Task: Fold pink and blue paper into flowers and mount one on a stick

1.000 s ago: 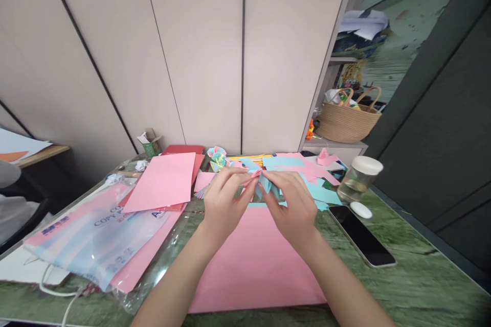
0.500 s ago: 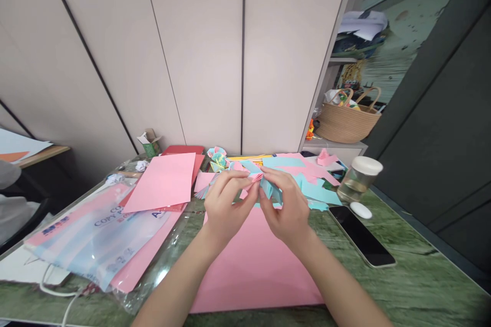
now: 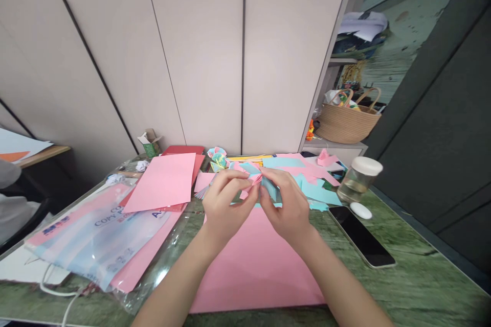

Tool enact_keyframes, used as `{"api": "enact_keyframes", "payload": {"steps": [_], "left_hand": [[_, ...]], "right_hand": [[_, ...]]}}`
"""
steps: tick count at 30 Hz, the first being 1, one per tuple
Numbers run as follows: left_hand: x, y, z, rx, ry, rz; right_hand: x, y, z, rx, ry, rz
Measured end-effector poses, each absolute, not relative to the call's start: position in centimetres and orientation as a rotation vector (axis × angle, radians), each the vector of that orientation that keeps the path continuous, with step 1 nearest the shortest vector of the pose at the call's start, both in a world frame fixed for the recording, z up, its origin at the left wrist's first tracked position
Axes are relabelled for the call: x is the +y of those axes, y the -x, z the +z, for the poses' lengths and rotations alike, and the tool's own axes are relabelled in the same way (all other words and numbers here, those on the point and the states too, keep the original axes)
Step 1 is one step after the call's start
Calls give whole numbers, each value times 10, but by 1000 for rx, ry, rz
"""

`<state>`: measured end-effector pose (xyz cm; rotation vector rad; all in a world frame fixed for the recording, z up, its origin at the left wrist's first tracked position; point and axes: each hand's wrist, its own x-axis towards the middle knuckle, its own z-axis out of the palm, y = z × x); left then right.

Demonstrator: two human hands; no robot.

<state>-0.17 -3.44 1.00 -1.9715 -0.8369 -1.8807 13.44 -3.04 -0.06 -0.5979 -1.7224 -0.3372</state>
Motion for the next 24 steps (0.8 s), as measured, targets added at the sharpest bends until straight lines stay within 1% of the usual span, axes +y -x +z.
{"api": "enact_keyframes", "payload": {"steps": [10,15,20,24], "left_hand": [[-38,0,16,-922,2018,-1891],[-38,-1,17,-1079,2086,-2041],[-39,5,21,-1196,2251,-1950],[-38,9,22,-1202,2299,-1988]], "right_hand": [[-31,-133,-2,-1708,614,-394],[-32,-132,-2,-1714,609,-345],[-32,-133,-1,-1821,583,-332],[-29,-134,-3,-1854,601,-348]]}}
